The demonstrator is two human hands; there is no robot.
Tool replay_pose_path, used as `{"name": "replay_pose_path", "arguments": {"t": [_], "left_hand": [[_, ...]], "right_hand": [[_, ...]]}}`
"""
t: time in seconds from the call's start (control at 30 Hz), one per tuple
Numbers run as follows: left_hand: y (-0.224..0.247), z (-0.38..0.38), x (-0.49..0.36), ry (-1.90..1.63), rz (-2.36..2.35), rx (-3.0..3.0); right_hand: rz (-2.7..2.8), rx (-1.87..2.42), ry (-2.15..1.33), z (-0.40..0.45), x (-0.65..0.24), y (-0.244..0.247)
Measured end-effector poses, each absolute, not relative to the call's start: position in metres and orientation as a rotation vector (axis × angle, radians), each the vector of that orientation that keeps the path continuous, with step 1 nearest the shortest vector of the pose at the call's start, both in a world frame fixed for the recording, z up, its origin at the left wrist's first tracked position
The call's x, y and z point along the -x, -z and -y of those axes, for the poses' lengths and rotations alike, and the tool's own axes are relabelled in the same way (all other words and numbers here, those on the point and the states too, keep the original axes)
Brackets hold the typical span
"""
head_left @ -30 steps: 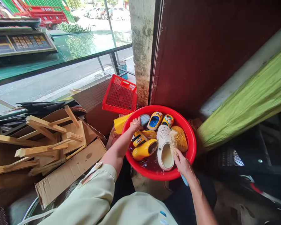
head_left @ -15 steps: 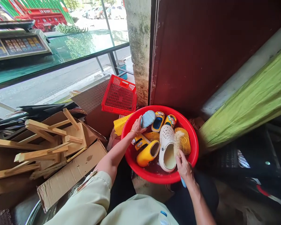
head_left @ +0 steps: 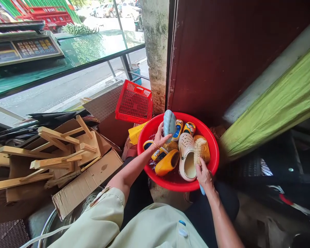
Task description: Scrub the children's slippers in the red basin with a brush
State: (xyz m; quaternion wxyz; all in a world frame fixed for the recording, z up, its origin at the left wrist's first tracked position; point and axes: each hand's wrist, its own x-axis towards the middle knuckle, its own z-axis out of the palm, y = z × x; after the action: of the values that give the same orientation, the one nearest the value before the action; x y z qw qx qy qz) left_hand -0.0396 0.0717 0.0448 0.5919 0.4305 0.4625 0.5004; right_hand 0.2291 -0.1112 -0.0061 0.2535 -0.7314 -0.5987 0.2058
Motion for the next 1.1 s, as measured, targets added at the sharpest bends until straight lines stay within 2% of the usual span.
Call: {"name": "replay_pose_path", "arguments": {"t": [0.1, 0.23, 0.43, 0.53, 0.83, 1.1], "left_hand": [[-0.04, -0.046, 0.035, -1.158, -0.947, -0.87], [-0.019, -0.01, 0.038, -0.945, -0.831, -0.694], [0.003, 0.019, 0.037, -0.887, -0.762, -0.743], [0.008, 0.024, 0.031, -0.891, -0.799, -0.749], [0.018, 0.021, 0.027, -0.919, -0.781, -0.707], [0.017, 0.014, 0.035, -0.915, -0.727, -0.229]], "right_hand": [[1.645, 1.989, -0.579, 0.11, -0.229, -0.002], [1.707, 2.025, -0.546, 0.11, -0.209, -0.025], [2.185, 2.017, -0.571, 0.089, -0.138, -0.073], [2.178, 2.123, -0.569, 0.061, -0.122, -0.087], [2.072, 2.226, -0.574, 0.035, -0.133, -0.083], [2.266, 2.016, -0.912, 0.103, -0.116, -0.075]]}}
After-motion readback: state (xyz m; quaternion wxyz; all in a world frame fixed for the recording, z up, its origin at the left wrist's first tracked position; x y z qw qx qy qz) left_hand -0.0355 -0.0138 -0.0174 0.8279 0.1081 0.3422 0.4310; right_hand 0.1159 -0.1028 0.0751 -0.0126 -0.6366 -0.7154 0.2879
